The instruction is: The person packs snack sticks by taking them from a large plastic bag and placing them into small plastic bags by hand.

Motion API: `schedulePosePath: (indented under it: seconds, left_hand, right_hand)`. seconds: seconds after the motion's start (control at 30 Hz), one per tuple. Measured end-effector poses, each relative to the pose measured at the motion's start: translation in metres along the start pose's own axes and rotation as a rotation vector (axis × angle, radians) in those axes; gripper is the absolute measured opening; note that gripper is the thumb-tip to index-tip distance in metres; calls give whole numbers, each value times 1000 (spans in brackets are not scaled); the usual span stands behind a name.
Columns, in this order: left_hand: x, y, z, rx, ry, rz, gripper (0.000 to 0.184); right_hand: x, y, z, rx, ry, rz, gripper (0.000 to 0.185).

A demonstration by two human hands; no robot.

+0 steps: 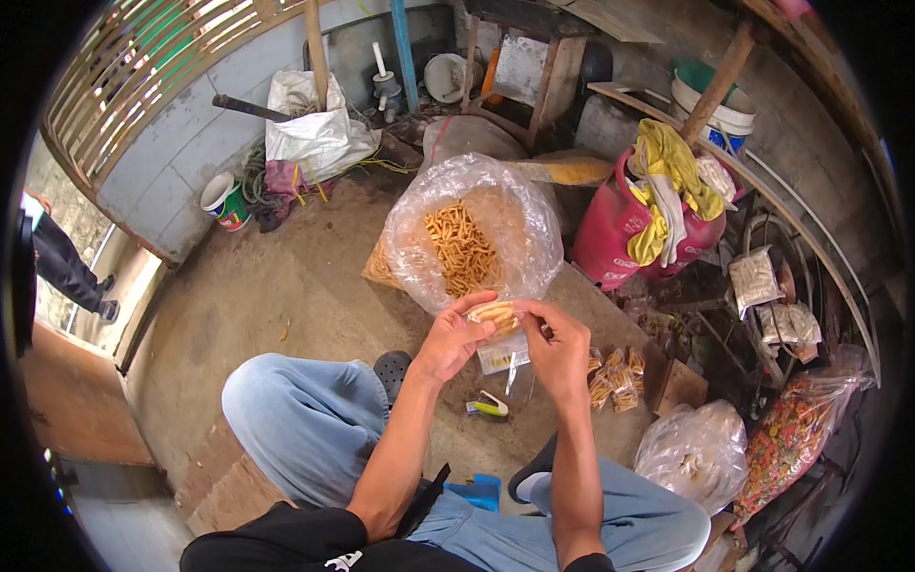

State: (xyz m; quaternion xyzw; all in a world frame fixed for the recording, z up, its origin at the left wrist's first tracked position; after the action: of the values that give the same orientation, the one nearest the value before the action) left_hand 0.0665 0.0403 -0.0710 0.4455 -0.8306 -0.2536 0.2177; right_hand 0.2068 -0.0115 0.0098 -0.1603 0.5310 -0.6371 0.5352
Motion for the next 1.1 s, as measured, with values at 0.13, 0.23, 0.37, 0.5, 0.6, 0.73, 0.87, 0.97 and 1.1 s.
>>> schedulePosePath:
  seconds: [0.13, 0.23, 0.37, 0.5, 0.6, 0.73, 0.87, 0.97, 1.1]
  left_hand:
    - [3, 6, -1, -161, -72, -16, 50]
    - [4, 8, -4, -247, -111, 17, 52]
    - [6, 11, -9, -432, -108, 10, 39]
    - [7, 10, -8, -336, -22, -48, 25]
    - [6, 16, -12, -376, -2, -121, 24]
    - [8, 17, -18, -386, 24, -132, 23]
    - [9, 14, -19, -396, 9, -119, 18]
    - [8, 14, -18, -379, 20, -119, 13]
    - [9, 21, -23, -497, 82, -233, 15]
  right_hand:
    - [-3, -11, 5, -86, 42, 172, 12]
    - [-2, -13, 9, -39, 16, 206, 11]
    - [-1, -13, 7, 23, -137, 61, 11]
    - [-2, -1, 10, -119, -108, -13, 10]
    - [-5, 6, 15, -266, 83, -61, 20]
    - [1, 13, -2, -310, -158, -226, 25]
    - [2, 21, -8, -355, -91, -75, 21]
    - [4, 18, -9, -517, -56, -251, 15]
    - [5, 16, -9, -576, -40, -256, 9]
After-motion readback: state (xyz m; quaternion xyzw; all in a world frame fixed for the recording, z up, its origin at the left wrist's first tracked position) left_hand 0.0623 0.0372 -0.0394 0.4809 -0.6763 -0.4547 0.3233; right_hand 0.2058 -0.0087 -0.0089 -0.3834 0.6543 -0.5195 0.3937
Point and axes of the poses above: each hand's wrist, its own x-axis away from the middle knuckle, its own z-axis out of the back of the hand, y = z × x, the point moved 4 cm from there along -x, towards the middle knuckle, and after that the axes turned 6 degrees about y, right-handed, at the moved point
